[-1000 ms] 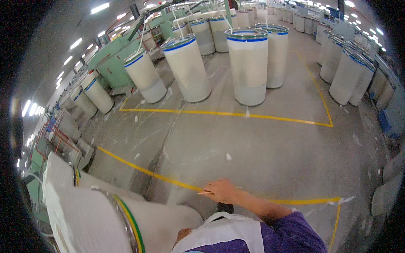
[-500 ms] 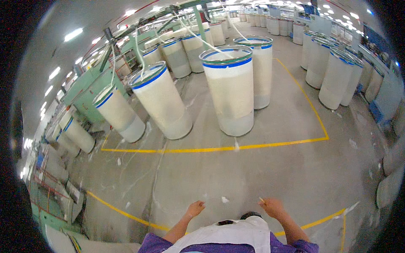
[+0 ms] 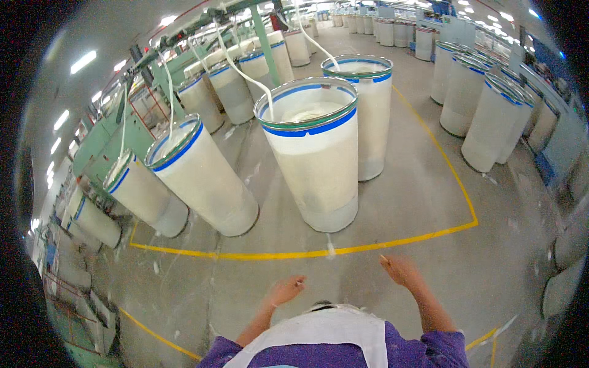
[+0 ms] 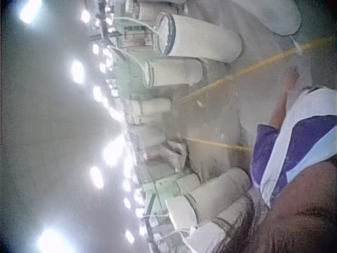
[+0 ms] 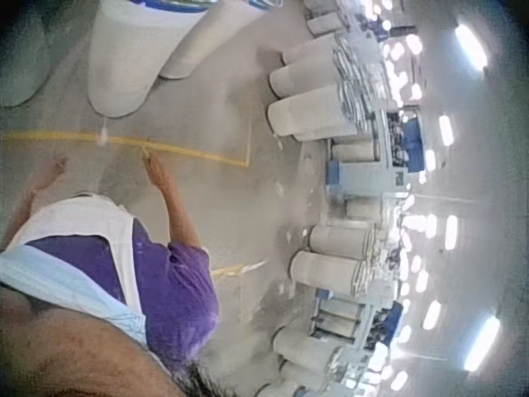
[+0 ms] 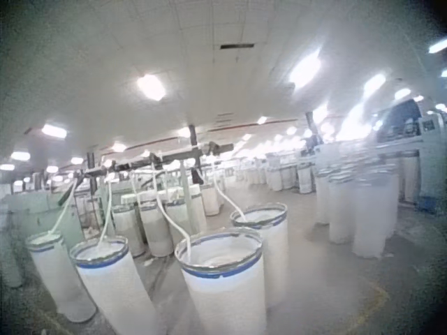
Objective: The person repeatedly pulls white textile roving from large cylindrical containers, inspects it, and uses a thin stick to guide or separate strands. They move between several containers, lifting and repositioning roving bundles, and occasionally place the stick into the roving mass.
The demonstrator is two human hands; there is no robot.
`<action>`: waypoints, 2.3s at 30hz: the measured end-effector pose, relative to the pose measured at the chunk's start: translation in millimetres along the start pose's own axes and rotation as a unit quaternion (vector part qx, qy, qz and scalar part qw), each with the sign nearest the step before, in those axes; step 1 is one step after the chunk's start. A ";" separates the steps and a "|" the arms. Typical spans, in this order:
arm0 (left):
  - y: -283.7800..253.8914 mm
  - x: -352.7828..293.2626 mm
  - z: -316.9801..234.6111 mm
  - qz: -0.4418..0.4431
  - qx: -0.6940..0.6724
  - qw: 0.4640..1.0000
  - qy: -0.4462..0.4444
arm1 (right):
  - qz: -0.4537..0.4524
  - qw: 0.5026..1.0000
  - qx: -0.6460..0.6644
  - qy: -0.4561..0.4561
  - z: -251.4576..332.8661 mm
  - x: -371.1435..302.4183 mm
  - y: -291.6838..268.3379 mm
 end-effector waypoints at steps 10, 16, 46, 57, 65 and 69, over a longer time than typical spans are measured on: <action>-215.1 224.1 -26.9 -0.194 0.001 0.971 0.137 | -0.230 0.930 0.021 -0.285 117.8 306.6 -185.9; -346.7 371.1 -94.5 -0.308 0.021 0.893 0.327 | -0.412 0.882 -0.007 -0.229 99.5 463.4 -248.0; -563.0 651.3 53.2 -0.400 0.100 0.796 0.443 | -0.347 0.884 0.024 -0.312 211.4 740.8 -245.6; -510.6 528.0 97.4 -0.512 -0.282 0.808 -0.069 | -0.116 0.915 0.136 -0.362 137.7 791.9 -264.6; -514.4 561.0 76.5 -0.525 -0.351 0.775 -0.029 | -0.254 0.857 0.250 -0.372 129.5 835.8 -261.9; -543.0 597.0 115.7 -0.508 -0.338 0.792 0.002 | -0.249 0.871 0.238 -0.351 144.3 868.5 -257.8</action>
Point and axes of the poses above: each hand's wrist, its own x-axis towards the middle knuckle, its own y-axis out of the palm, z = x × y, the point moved 6 cm from there along x, towards the middle knuckle, and after that the axes turned 10 degrees about -x, right-handed, at the moved point
